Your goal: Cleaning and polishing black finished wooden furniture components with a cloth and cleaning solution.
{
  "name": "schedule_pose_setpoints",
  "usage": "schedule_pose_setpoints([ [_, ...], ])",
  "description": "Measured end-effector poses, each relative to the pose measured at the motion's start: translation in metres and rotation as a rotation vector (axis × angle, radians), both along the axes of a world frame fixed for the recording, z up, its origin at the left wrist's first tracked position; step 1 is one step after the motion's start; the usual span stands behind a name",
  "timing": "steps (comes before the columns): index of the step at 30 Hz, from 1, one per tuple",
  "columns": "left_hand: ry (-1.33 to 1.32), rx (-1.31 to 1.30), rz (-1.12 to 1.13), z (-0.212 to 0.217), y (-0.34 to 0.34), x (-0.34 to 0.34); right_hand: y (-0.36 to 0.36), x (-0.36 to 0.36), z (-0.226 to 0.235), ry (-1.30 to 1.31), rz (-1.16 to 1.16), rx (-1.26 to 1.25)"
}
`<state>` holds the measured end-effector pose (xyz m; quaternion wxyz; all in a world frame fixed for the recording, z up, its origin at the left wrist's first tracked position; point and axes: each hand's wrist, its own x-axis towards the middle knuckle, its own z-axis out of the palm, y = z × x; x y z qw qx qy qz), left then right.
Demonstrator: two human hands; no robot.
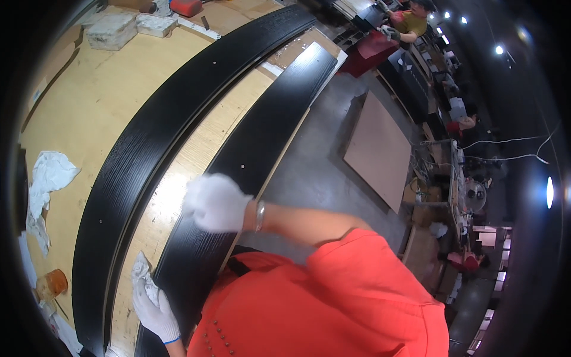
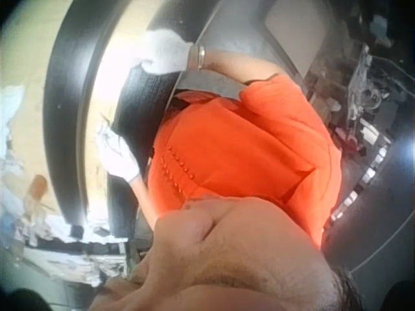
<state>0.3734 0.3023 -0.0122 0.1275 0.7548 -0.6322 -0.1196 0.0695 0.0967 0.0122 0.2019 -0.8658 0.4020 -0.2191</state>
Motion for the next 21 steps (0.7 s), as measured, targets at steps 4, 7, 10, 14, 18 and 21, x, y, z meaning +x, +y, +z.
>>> schedule_pose_setpoints([
  [4,0.000,0.004,0.013,0.004,0.001,-0.002,-0.069,-0.076,0.025,0.340,-0.407,-0.010],
  [7,-0.010,0.018,0.012,0.009,-0.004,-0.005,-0.066,-0.063,0.030,0.351,-0.329,-0.098],
  [10,-0.003,0.012,0.004,0.008,-0.003,-0.004,-0.041,-0.024,0.027,0.161,0.069,-0.025],
  [14,0.002,0.009,0.003,0.012,-0.002,-0.005,-0.084,-0.069,0.018,0.351,-0.198,-0.107],
  [18,-0.012,0.031,0.023,0.010,-0.003,-0.007,-0.088,-0.060,0.041,0.369,-0.214,-0.111],
  [21,0.006,0.053,0.048,0.005,-0.002,-0.005,-0.044,-0.015,0.029,-0.048,0.131,0.127],
])
